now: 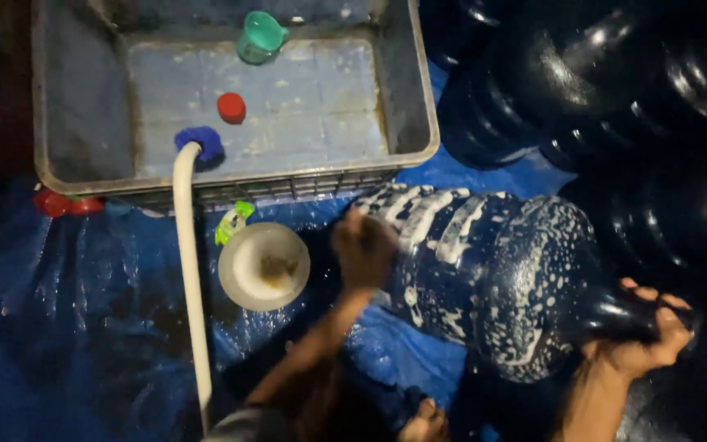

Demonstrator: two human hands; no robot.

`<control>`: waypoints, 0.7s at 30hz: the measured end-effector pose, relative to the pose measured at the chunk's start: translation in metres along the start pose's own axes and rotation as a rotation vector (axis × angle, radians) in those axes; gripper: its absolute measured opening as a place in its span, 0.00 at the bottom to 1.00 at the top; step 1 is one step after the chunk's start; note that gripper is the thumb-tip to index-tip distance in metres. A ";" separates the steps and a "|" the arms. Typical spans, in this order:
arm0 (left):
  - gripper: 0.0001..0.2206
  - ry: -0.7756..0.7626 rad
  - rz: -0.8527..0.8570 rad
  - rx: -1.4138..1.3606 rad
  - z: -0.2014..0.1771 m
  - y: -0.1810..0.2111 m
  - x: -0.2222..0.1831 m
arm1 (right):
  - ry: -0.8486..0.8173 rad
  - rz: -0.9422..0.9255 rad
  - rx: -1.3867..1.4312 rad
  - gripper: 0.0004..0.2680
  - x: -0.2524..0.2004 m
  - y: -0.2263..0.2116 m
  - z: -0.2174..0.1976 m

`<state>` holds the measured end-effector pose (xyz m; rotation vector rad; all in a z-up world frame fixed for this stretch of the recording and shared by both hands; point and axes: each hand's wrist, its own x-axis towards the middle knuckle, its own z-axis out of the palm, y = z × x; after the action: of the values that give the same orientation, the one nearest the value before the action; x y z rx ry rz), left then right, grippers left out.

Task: Scrubbing and rinsing large water jugs with soap and a hose in a water production facility.

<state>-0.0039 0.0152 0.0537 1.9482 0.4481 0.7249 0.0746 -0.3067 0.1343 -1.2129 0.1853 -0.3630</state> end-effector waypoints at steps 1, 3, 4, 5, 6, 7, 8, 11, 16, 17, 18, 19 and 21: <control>0.15 0.124 -0.065 0.035 0.010 -0.035 -0.014 | -0.009 0.017 0.039 0.09 -0.001 0.001 -0.002; 0.24 0.252 -0.119 0.075 0.018 -0.029 -0.019 | -0.018 0.033 0.091 0.09 -0.002 0.003 0.000; 0.21 0.130 -0.059 0.005 0.016 0.011 -0.012 | -0.024 0.002 0.039 0.09 -0.002 0.004 0.005; 0.21 0.006 -0.005 -0.069 0.016 0.053 -0.008 | -0.030 -0.030 -0.021 0.09 -0.001 0.002 0.008; 0.21 0.009 -0.001 -0.067 0.016 0.048 -0.015 | -0.031 -0.032 -0.016 0.09 -0.001 0.004 0.010; 0.26 -0.121 0.010 -0.113 0.018 0.046 -0.025 | -0.027 -0.020 -0.004 0.09 0.000 0.003 0.008; 0.42 -0.250 0.022 -0.160 0.021 0.044 -0.036 | -0.024 -0.007 0.008 0.09 0.001 0.002 0.007; 0.17 0.247 0.063 0.040 -0.001 0.000 0.002 | -0.024 0.046 0.053 0.07 -0.009 -0.002 0.003; 0.26 0.183 0.379 0.297 0.026 -0.005 -0.002 | -0.136 -0.006 0.056 0.11 -0.010 0.010 0.010; 0.30 0.066 0.289 -0.189 0.005 0.055 -0.004 | -0.116 -0.020 -0.031 0.12 -0.014 0.007 0.012; 0.30 0.064 0.286 -0.187 0.007 0.047 -0.005 | -0.114 -0.017 -0.032 0.12 -0.015 0.009 0.010; 0.30 0.013 0.229 -0.128 0.010 0.043 -0.010 | -0.164 -0.013 -0.009 0.11 -0.013 0.007 0.007; 0.31 -0.036 0.174 -0.074 0.002 0.012 -0.006 | -0.215 -0.013 0.016 0.11 -0.007 0.009 -0.005</control>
<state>-0.0069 0.0052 0.0622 1.9438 0.2280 0.8038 0.0681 -0.3053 0.1237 -1.2291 -0.0108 -0.2428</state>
